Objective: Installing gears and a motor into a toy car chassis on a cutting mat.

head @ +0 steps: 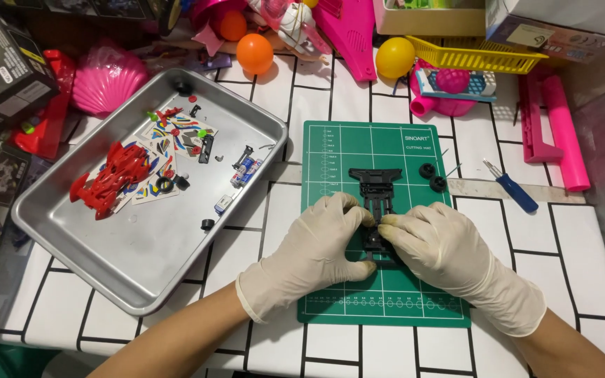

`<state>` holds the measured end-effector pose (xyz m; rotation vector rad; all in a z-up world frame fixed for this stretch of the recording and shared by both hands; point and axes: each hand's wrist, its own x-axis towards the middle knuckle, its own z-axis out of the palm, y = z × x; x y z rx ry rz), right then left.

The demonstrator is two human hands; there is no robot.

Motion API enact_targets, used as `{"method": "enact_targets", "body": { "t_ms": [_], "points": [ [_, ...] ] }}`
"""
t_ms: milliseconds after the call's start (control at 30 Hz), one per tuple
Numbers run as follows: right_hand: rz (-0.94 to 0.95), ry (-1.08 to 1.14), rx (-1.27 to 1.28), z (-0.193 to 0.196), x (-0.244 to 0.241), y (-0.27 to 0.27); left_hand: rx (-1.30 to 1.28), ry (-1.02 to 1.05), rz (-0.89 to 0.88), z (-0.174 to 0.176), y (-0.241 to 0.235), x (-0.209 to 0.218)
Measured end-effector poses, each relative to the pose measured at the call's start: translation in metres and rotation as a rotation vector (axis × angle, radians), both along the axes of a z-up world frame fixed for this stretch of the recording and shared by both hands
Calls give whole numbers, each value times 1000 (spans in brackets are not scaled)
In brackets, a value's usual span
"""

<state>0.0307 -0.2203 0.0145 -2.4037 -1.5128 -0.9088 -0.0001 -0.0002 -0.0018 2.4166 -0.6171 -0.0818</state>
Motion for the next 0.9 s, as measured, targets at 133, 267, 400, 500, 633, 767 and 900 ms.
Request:
{"method": "enact_targets", "body": {
  "t_ms": [133,267,400,500,633,767,900],
  "points": [
    [3,-2,1,-4,1,0,3,-12,7,-3,-1,1],
    [12,18,2,-5,2,-1,19,-13,5,-3,0,1],
    [12,27,8,-4,1,1,32,-1,3,-4,-2,0],
    [2,24,13,-5,1,0,42,-9,-1,-1,-1,0],
    [4,47,9,-6,1,0,45,-17,6,0,-1,0],
    [2,47,23,-6,2,1,45,-14,9,4,0,1],
    [70,109,-36,-5,6,-7,-2,-131,-10,-12,-2,3]
  ]
}}
